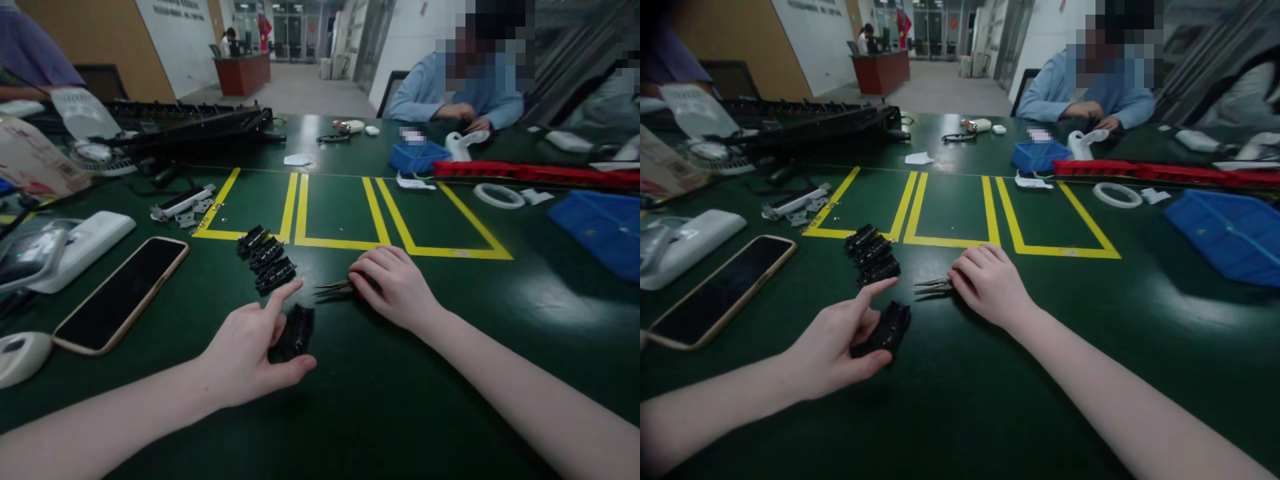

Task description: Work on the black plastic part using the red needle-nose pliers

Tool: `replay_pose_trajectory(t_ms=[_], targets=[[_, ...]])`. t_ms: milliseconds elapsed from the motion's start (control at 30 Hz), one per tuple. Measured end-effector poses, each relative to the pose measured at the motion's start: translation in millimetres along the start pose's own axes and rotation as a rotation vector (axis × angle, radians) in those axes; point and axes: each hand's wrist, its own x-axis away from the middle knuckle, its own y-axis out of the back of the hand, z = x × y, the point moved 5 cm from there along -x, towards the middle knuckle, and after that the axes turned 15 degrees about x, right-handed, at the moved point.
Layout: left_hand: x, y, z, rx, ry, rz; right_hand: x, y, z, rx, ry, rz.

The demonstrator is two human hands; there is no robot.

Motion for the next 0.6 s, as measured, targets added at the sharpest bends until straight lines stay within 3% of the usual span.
replay_pose_trajectory(t_ms=[267,600], targets=[[-2,-7.5,4,-0.082,0.042,0.024,3,-9,-1,0.073,-0.122,0.064],[-4,-14.2,3,-0.252,-0.074,-0.053,5,-20,-5,0.173,-0.263,0.124]])
